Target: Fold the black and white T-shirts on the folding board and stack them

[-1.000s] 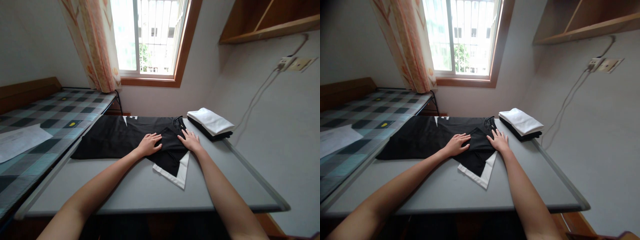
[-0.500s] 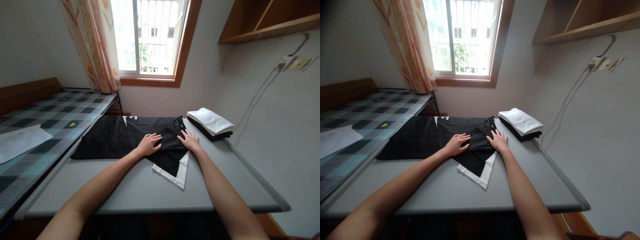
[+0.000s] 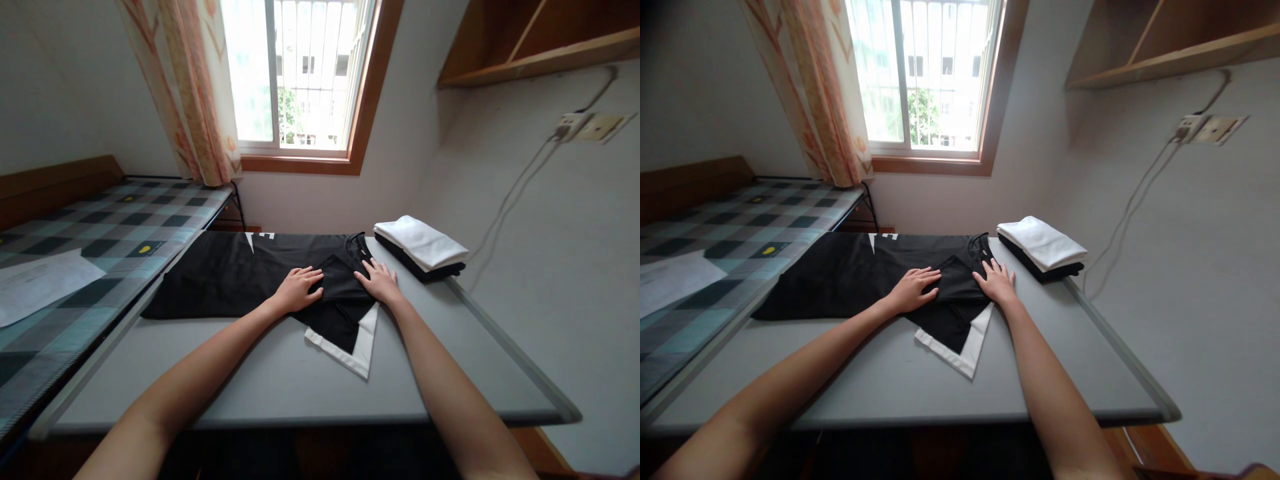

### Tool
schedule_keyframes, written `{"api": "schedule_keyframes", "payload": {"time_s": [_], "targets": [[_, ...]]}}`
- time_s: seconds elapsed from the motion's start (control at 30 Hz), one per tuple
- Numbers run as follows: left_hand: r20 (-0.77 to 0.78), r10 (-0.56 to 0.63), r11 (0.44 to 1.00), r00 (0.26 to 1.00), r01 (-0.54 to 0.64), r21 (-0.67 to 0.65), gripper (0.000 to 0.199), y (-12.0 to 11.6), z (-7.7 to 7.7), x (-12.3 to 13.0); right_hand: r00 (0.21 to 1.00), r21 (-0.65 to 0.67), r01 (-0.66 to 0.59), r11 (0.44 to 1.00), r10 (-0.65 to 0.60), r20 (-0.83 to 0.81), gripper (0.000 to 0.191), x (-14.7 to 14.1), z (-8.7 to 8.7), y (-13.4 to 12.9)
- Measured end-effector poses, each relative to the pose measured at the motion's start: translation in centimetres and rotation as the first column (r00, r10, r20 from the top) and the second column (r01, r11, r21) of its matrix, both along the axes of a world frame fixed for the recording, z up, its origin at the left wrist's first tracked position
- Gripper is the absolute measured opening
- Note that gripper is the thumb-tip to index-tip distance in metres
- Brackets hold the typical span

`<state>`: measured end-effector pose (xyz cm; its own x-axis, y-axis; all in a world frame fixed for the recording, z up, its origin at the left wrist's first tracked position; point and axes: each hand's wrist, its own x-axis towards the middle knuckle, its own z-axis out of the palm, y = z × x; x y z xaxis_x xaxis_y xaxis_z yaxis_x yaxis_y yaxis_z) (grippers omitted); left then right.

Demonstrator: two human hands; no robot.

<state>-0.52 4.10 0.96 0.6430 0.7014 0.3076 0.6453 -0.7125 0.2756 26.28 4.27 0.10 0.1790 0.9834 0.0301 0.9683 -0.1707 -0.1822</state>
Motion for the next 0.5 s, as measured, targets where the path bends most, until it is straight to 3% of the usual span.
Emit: {"api": "schedule_keyframes", "payload": {"time_s": [0.3, 0.43, 0.5], "targets": [[-0.01, -0.001, 1.0, 1.0, 0.001, -0.005, 0.045, -0.1, 0.1, 0.0, 1.0, 0.043, 0.001, 0.999, -0.001, -0.016, 0.063, -0.2, 0.6, -0.5], [-0.006, -0.011, 0.999, 1.0, 0.011, 0.042, 0.044, -0.2, 0.3, 0.0, 1.0, 0.25, -0.011, 0.968, 0.015, -0.014, 0.051, -0.3, 1.4, -0.7], [-0.007, -0.041, 0.994, 0.999, 0.042, 0.096, 0.044, -0.3, 0.3, 0.0, 0.991, 0.344, -0.089, 0.935, 0.118, -0.066, 0.047, -0.5, 1.8, -0.7]]}}
